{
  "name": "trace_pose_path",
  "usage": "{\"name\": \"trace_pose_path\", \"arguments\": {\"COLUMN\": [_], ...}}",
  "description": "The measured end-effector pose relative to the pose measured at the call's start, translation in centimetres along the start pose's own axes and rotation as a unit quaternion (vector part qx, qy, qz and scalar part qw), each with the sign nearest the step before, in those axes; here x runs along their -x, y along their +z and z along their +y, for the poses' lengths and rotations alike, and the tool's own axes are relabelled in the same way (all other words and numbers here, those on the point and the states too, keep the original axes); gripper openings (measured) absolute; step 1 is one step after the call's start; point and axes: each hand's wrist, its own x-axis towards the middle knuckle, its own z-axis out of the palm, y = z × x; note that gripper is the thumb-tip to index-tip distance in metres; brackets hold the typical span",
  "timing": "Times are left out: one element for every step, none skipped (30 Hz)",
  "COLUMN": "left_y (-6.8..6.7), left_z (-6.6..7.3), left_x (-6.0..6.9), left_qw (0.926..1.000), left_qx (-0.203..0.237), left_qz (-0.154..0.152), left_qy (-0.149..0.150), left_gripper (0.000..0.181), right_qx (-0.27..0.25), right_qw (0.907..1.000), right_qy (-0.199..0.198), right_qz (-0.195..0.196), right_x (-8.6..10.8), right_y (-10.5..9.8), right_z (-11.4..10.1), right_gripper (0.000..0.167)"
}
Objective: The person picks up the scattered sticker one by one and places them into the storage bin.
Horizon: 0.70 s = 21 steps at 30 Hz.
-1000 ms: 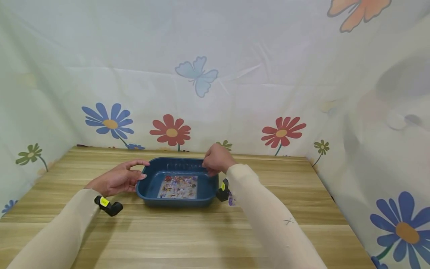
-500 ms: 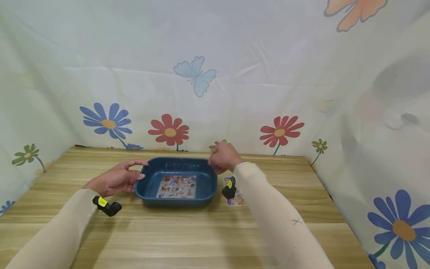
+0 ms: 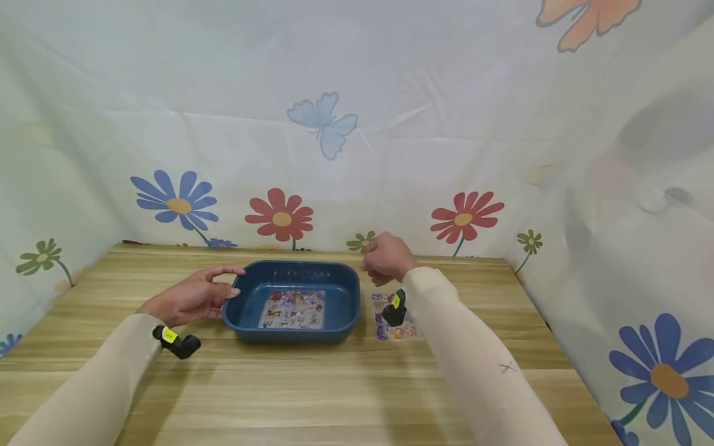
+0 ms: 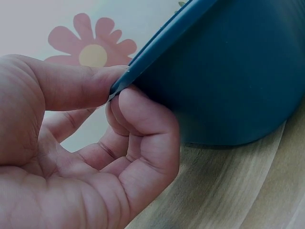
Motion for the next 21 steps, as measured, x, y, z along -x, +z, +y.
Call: {"name": "trace_pose_path", "arguments": {"left_y": [0.0, 0.0, 0.0, 0.0, 0.0, 0.0, 0.0, 0.0, 0.0, 0.0, 0.0, 0.0, 0.0, 0.0, 0.0, 0.0, 0.0, 0.0, 0.1, 0.1, 0.1], "left_z": [0.0, 0.0, 0.0, 0.0, 0.0, 0.0, 0.0, 0.0, 0.0, 0.0, 0.0, 0.0, -0.1, -0.1, -0.1, 0.0, 0.0, 0.0, 0.0, 0.0, 0.0], "left_x": [0.0, 0.0, 0.0, 0.0, 0.0, 0.1, 0.1, 0.1, 0.1, 0.1, 0.1, 0.1, 0.1, 0.1, 0.1, 0.2, 0.2, 0.2, 0.2, 0.2, 0.2], "left_qw": [1.0000, 1.0000, 1.0000, 1.0000, 1.0000, 1.0000, 1.0000, 1.0000, 1.0000, 1.0000, 1.0000, 1.0000, 1.0000, 1.0000, 1.0000, 1.0000, 1.0000, 1.0000, 1.0000, 1.0000, 1.0000], "left_qx": [0.000, -0.001, -0.001, -0.002, -0.002, -0.003, -0.004, -0.005, -0.005, -0.006, -0.006, -0.007, -0.007, -0.008, -0.008, -0.008, -0.008, -0.007, -0.006, -0.005, -0.004], "left_qz": [0.000, 0.000, 0.000, 0.000, 0.000, 0.000, 0.000, 0.000, 0.000, 0.000, 0.000, -0.001, -0.001, -0.001, -0.001, -0.002, -0.003, -0.003, -0.003, -0.004, -0.004], "left_qy": [0.000, 0.000, 0.000, 0.000, 0.001, 0.001, 0.001, 0.001, 0.001, 0.001, 0.001, 0.001, 0.001, 0.001, 0.001, 0.001, 0.001, 0.001, 0.001, 0.001, 0.001], "left_gripper": [0.063, 0.063, 0.063, 0.063, 0.063, 0.063, 0.063, 0.063, 0.062, 0.062, 0.062, 0.062, 0.062, 0.062, 0.061, 0.061, 0.062, 0.062, 0.062, 0.062, 0.062], "right_qx": [0.001, 0.002, 0.003, 0.003, 0.004, 0.004, 0.004, 0.004, 0.004, 0.003, 0.002, 0.000, -0.002, -0.004, -0.006, -0.008, -0.009, -0.011, -0.010, -0.011, -0.010], "right_qw": [1.0000, 1.0000, 1.0000, 1.0000, 1.0000, 1.0000, 0.9999, 0.9999, 0.9999, 0.9999, 0.9999, 0.9998, 0.9998, 0.9997, 0.9997, 0.9996, 0.9995, 0.9995, 0.9995, 0.9994, 0.9994], "right_qy": [0.001, 0.001, 0.003, 0.004, 0.006, 0.007, 0.009, 0.011, 0.012, 0.013, 0.014, 0.016, 0.018, 0.021, 0.022, 0.025, 0.027, 0.029, 0.029, 0.030, 0.031], "right_qz": [0.000, 0.001, 0.001, 0.001, 0.002, 0.003, 0.004, 0.004, 0.005, 0.006, 0.007, 0.007, 0.008, 0.008, 0.008, 0.009, 0.009, 0.011, 0.011, 0.013, 0.015], "right_x": [0.0, 0.0, 0.1, 0.1, 0.2, 0.2, 0.3, 0.3, 0.3, 0.4, 0.4, 0.4, 0.4, 0.5, 0.5, 0.5, 0.6, 0.6, 0.7, 0.7, 0.8], "right_y": [-0.1, -0.3, -0.4, -0.6, -0.7, -0.9, -1.0, -1.2, -1.3, -1.5, -1.6, -1.7, -1.9, -2.0, -2.1, -2.3, -2.4, -2.5, -2.6, -2.8, -2.9], "right_z": [0.1, 0.3, 0.4, 0.6, 0.7, 0.9, 1.0, 1.2, 1.4, 1.6, 1.8, 2.1, 2.3, 2.5, 2.8, 3.0, 3.2, 3.5, 3.7, 3.9, 4.2], "right_gripper": [0.013, 0.013, 0.013, 0.013, 0.013, 0.013, 0.013, 0.014, 0.014, 0.014, 0.014, 0.014, 0.014, 0.014, 0.014, 0.014, 0.014, 0.015, 0.015, 0.015, 0.015]}}
